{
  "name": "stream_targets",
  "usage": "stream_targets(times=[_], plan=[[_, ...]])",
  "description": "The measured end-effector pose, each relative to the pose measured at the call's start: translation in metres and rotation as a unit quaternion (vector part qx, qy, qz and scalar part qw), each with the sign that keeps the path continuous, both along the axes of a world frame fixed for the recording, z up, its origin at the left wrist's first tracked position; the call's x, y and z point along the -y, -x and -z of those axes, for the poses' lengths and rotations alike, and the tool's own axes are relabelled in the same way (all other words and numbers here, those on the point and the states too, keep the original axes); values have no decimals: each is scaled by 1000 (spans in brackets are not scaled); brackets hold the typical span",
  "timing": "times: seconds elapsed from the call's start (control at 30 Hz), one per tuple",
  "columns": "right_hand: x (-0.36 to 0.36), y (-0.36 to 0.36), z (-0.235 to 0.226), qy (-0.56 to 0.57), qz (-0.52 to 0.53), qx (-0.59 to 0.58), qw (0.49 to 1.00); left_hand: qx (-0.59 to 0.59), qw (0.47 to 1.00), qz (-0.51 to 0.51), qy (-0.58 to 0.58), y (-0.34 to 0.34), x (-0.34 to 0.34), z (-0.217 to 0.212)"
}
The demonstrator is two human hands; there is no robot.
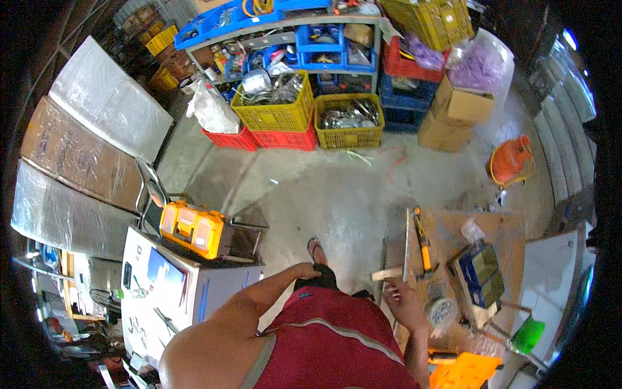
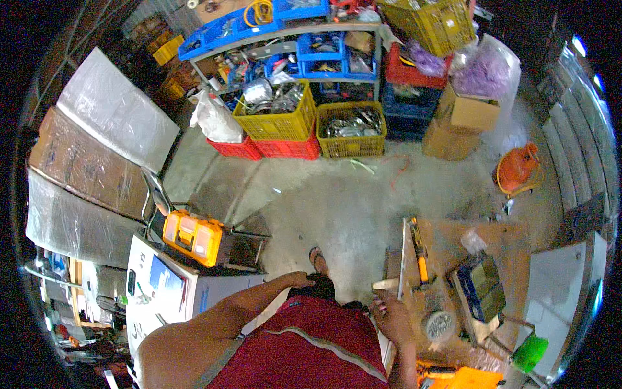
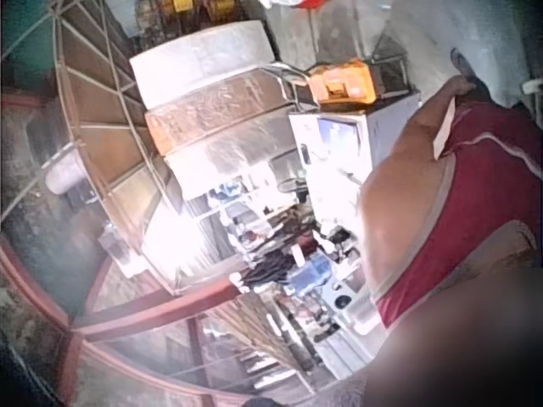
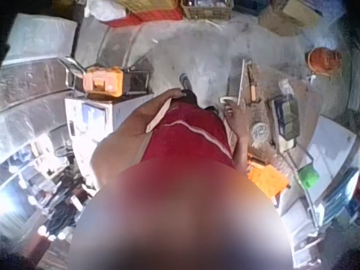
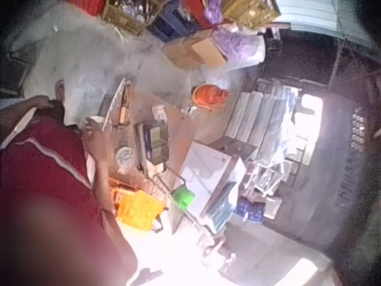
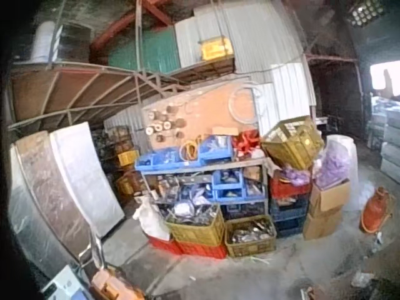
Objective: The person uses a cordless drill to fasten screws into a small metal frame. They retrieve screws and a drill bit from a yellow toolbox, attach the bit to the drill, and drive screws into the frame. The person also moves a yellow crate and handles a small white box from a shelf.
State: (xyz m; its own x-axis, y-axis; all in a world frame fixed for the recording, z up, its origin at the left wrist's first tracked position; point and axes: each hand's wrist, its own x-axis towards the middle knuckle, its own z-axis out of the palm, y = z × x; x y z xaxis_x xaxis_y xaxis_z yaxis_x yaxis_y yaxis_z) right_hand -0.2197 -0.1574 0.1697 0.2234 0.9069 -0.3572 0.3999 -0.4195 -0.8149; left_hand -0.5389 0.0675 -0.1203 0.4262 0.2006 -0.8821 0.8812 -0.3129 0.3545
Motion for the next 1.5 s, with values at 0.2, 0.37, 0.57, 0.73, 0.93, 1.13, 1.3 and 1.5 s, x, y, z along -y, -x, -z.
stream_targets(times=[0.2, 0.37, 0.57, 0.73, 0.93, 1.13, 1.3, 1.5], plan=[[-150, -9, 17, 74, 16, 158, 985, 60, 973, -118, -191, 55, -109, 15], [-280, 39, 31, -25, 30, -23, 999, 71, 929, -292, -217, 112, -221, -8], [-417, 116, 29, -32, -183, 6, 983, 193, 840, -457, -220, 153, -307, -1], [-529, 146, 38, -49, -292, -15, 955, 368, 829, -386, -170, 178, -339, 56], [-691, 162, 74, -81, -335, 6, 939, 242, 903, -258, -245, 231, -394, 87], [-866, 165, 71, -137, -331, 39, 933, 52, 773, -631, -48, 308, -455, 29], [-987, 180, 61, -124, -335, 64, 932, -1, 638, -770, -4, 334, -529, 14], [-1059, 202, 84, -91, -251, 47, 963, 147, 736, -660, 3, 365, -625, 42]])
